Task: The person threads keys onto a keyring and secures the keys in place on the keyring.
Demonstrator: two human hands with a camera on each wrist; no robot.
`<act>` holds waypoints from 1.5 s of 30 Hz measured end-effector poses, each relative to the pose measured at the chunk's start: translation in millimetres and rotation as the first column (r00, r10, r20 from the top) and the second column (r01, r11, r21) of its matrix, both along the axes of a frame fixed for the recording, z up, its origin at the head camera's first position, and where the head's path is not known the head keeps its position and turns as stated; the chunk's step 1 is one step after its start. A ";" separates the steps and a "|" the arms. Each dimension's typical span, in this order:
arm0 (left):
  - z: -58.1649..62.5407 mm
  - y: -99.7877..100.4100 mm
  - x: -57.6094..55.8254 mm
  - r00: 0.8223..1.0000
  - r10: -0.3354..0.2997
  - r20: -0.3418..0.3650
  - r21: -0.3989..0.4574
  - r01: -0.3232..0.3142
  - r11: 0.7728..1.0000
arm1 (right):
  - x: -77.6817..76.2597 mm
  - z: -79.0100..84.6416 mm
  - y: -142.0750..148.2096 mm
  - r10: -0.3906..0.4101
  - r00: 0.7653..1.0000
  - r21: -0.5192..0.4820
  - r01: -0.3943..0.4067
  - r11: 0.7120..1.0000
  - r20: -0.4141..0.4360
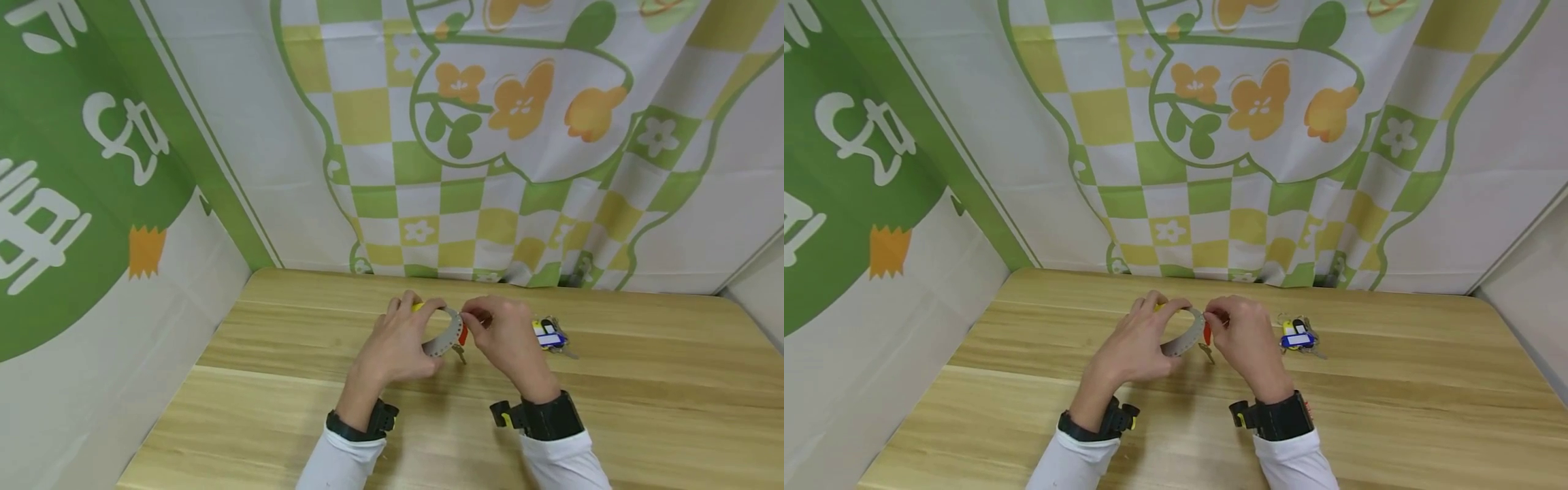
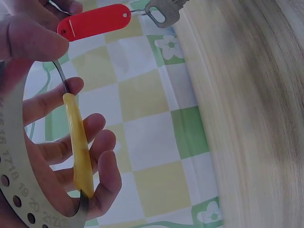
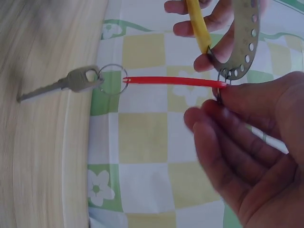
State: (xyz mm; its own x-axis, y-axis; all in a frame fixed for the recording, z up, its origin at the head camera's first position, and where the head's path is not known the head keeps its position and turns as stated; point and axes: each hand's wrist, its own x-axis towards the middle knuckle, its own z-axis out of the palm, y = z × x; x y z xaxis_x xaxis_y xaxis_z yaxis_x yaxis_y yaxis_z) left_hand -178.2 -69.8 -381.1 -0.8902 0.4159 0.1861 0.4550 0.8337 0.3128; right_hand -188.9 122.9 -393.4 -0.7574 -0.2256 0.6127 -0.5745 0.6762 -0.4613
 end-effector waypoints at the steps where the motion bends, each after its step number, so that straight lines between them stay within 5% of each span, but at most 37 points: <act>1: 0.2 0.2 -0.1 1.000 0.003 0.000 -0.002 -0.003 1.000 | 0.2 0.4 -0.3 -0.010 1.000 -0.009 0.010 1.000 0.015; 7: 0.6 1.7 -0.4 1.000 0.011 0.000 0.003 -0.011 1.000 | 2.1 2.1 -0.5 -0.055 0.997 -0.028 0.057 0.998 0.060; 26: -1.8 2.2 0.0 1.000 -0.003 -0.003 0.013 0.003 1.000 | 1.3 1.2 3.8 0.027 0.995 0.063 -0.021 0.998 -0.093; 37: -0.5 2.7 -0.4 0.999 0.026 -0.038 0.009 -0.026 1.000 | 1.8 0.7 1.6 -0.044 0.999 -0.006 0.043 0.999 -0.025; 45: 0.2 2.6 0.7 0.999 0.018 -0.031 0.007 -0.018 1.000 | 3.2 2.3 1.4 -0.037 0.996 0.040 0.040 0.998 -0.075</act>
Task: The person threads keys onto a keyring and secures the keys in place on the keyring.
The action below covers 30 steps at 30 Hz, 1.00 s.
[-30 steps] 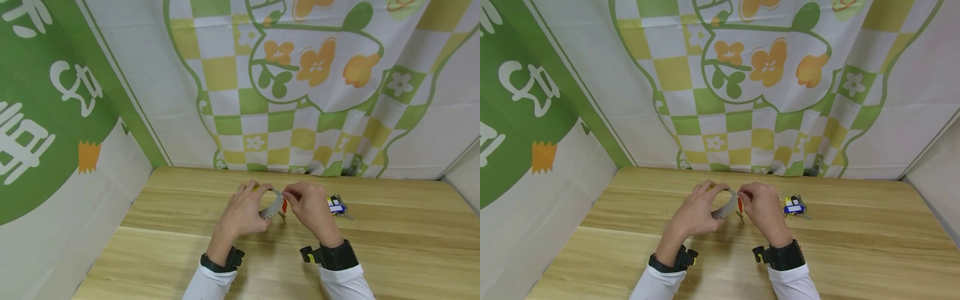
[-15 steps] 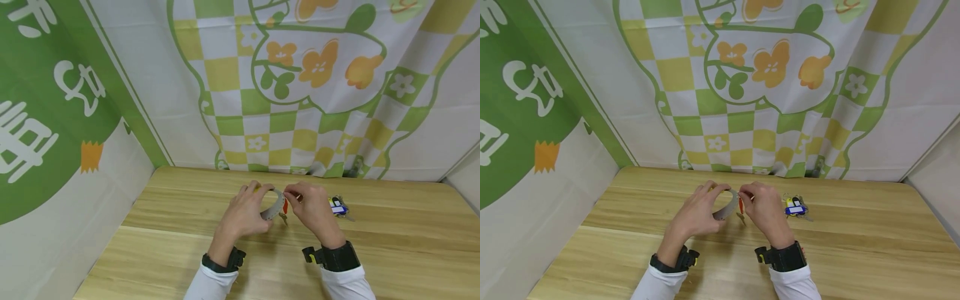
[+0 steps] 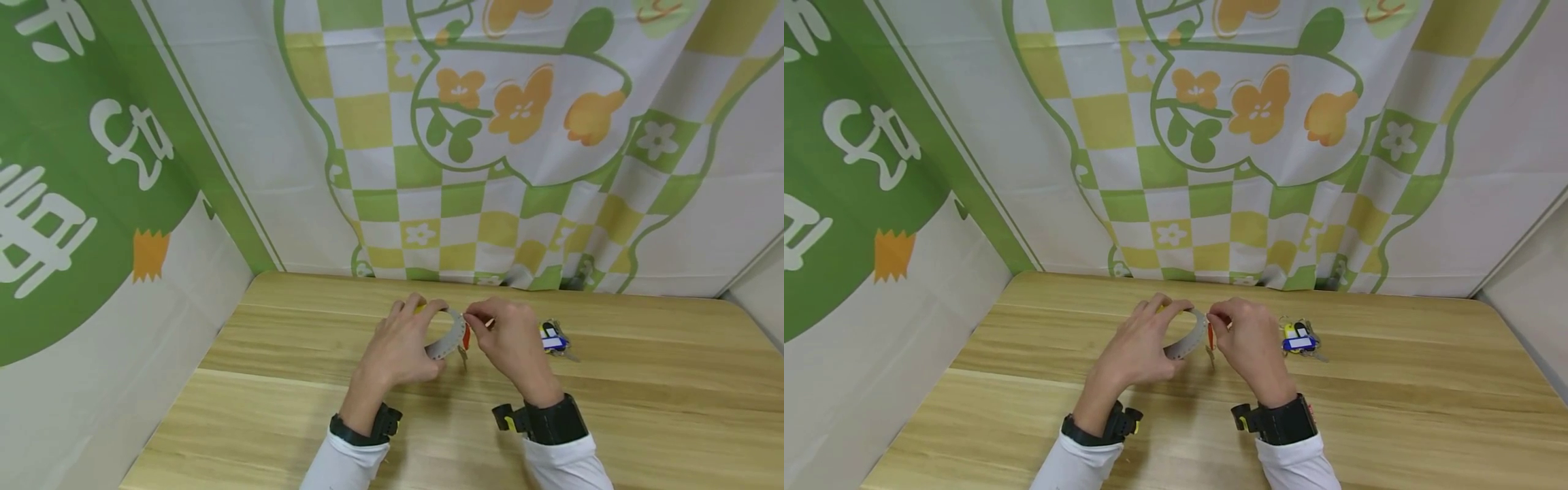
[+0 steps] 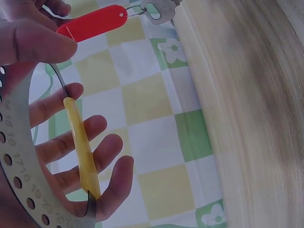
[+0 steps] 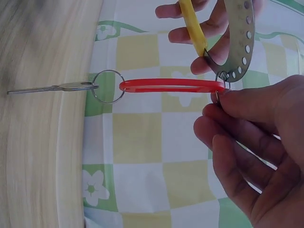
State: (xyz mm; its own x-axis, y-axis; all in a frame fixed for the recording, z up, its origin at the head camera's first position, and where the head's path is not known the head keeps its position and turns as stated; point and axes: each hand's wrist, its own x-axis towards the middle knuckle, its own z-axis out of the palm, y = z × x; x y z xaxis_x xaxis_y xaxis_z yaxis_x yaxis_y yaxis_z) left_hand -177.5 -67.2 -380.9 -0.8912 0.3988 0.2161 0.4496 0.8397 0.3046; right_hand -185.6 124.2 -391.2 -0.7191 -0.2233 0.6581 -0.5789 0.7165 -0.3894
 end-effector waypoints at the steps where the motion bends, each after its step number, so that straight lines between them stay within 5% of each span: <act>1: 0.2 -0.2 0.2 1.000 -0.003 0.005 0.000 0.003 1.000 | 0.0 0.0 0.1 0.005 1.000 0.006 -0.005 1.000 -0.008; 13: 2.0 -4.0 1.3 0.999 -0.032 0.025 -0.009 0.032 0.999 | -2.5 -1.7 0.3 0.069 0.995 0.055 -0.065 0.996 -0.078; 24: 3.9 0.0 0.9 1.000 0.015 0.000 0.006 -0.015 1.000 | 2.5 2.0 -6.2 -0.084 0.996 0.001 0.084 0.996 0.035; 30: 3.5 0.3 2.0 1.000 0.009 -0.012 0.004 -0.009 1.000 | 3.3 1.5 -5.8 -0.071 0.997 0.030 0.071 0.997 -0.009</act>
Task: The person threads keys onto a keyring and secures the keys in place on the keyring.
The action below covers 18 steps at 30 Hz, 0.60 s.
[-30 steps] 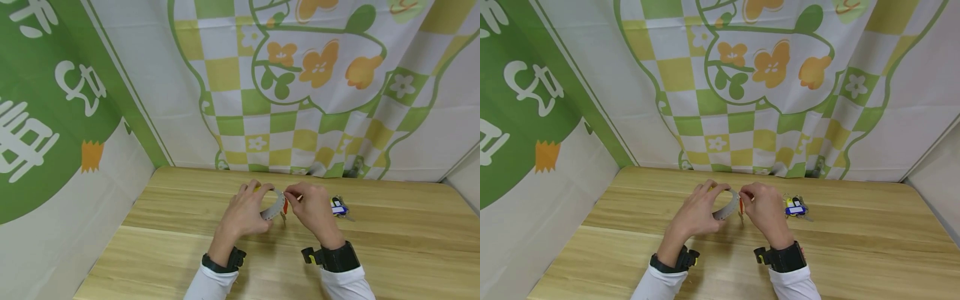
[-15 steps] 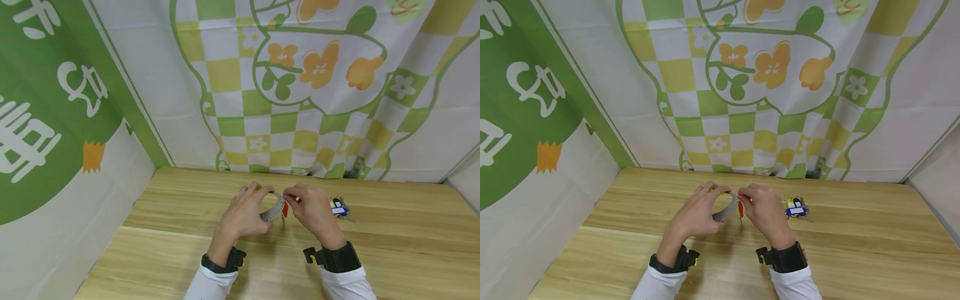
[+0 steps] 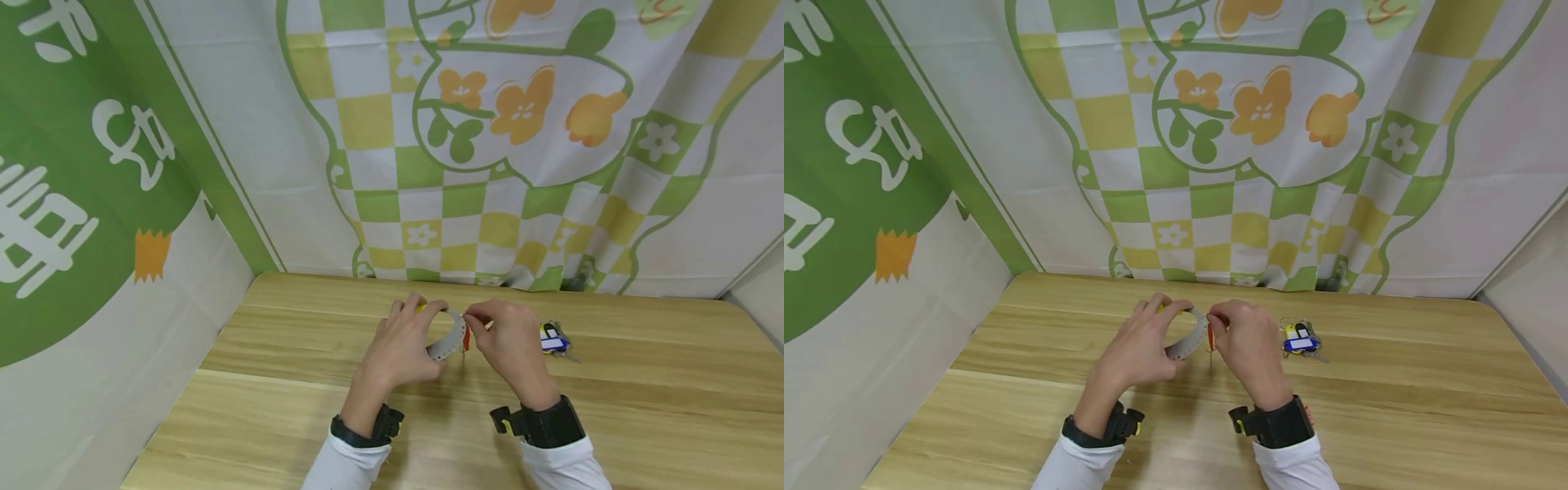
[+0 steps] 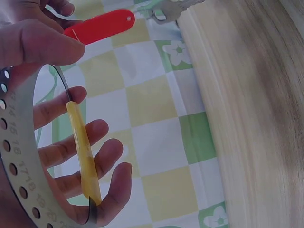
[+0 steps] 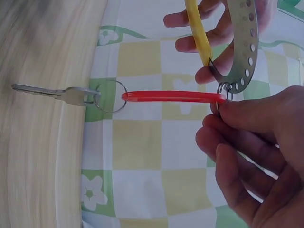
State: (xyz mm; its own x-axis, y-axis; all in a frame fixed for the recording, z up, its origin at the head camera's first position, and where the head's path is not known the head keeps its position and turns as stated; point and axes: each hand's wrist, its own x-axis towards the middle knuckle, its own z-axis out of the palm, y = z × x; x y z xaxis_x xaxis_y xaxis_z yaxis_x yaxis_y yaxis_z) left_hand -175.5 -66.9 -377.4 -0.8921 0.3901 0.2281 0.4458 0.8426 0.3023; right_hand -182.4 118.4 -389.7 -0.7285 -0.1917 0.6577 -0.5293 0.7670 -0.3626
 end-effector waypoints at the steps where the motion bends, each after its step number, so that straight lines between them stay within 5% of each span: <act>1: 0.0 -0.2 0.2 1.000 -0.003 0.000 0.001 0.003 1.000 | -0.2 -0.1 0.4 0.008 1.000 0.007 -0.008 1.000 -0.011; 10: -0.3 -2.0 1.1 0.999 -0.032 0.019 -0.002 0.032 0.999 | -1.1 -2.3 4.1 0.078 0.994 0.060 -0.073 0.996 -0.077; 18: -0.7 -1.9 0.2 1.000 -0.016 0.016 0.017 0.016 1.000 | -0.7 -0.4 1.5 0.022 1.000 -0.005 -0.022 1.000 0.002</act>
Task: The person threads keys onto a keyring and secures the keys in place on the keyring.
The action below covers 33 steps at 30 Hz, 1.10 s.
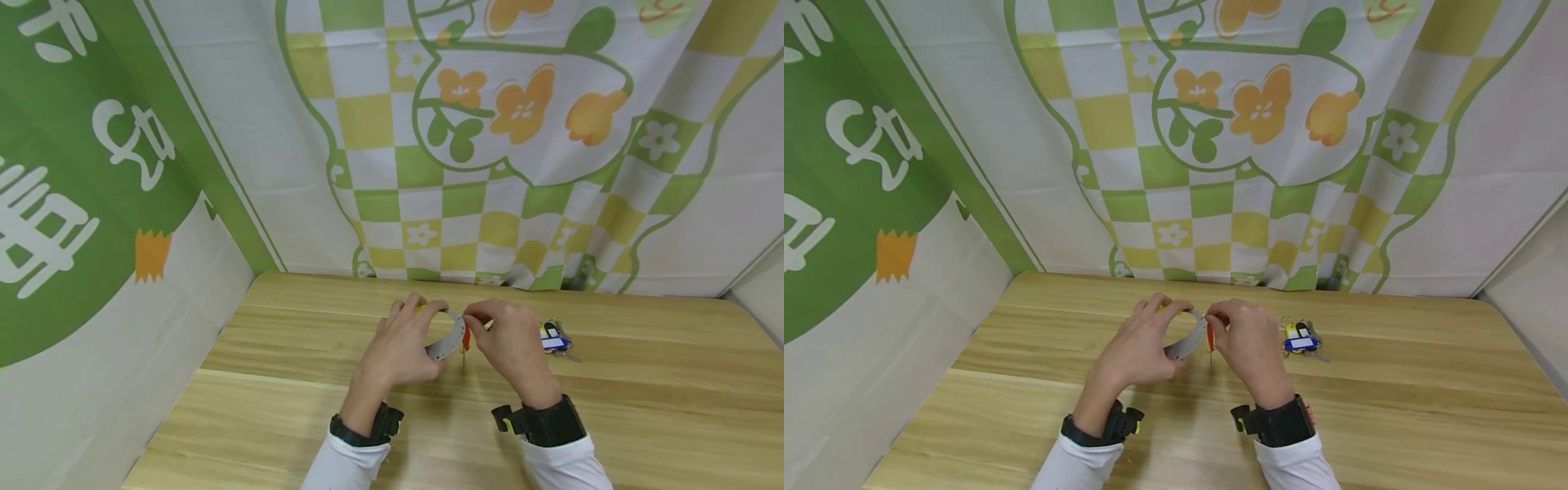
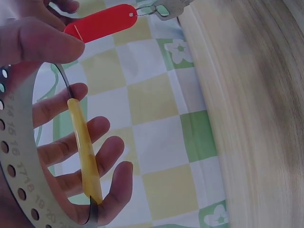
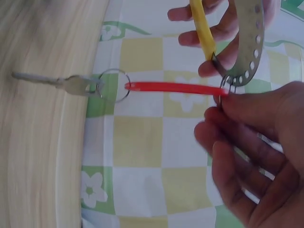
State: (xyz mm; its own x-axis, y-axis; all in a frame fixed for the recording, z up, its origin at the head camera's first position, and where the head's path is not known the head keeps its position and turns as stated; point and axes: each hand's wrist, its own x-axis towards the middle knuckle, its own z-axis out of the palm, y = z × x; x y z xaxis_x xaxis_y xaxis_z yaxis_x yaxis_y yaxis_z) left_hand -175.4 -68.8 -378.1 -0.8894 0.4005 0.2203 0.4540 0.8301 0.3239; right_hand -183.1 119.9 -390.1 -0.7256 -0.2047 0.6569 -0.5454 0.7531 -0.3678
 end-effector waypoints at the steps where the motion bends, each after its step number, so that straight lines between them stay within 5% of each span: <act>1: -0.1 0.3 -0.1 1.000 0.004 -0.002 -0.001 -0.004 1.000 | 0.1 -0.1 -0.5 -0.014 1.000 -0.011 0.014 1.000 0.018; 9: -0.3 2.9 -0.1 1.000 0.018 -0.003 -0.010 -0.018 1.000 | 0.6 0.5 -2.3 -0.068 0.993 -0.071 0.076 0.995 0.101; 25: 0.9 -0.1 1.0 0.999 -0.019 0.047 -0.027 0.021 0.999 | -1.1 -2.3 3.1 0.044 0.998 0.039 -0.043 0.998 -0.033; 33: 0.8 0.0 -0.2 1.000 0.008 0.018 -0.038 -0.008 0.999 | -0.8 -0.2 -0.1 -0.018 0.990 -0.045 0.025 0.999 0.138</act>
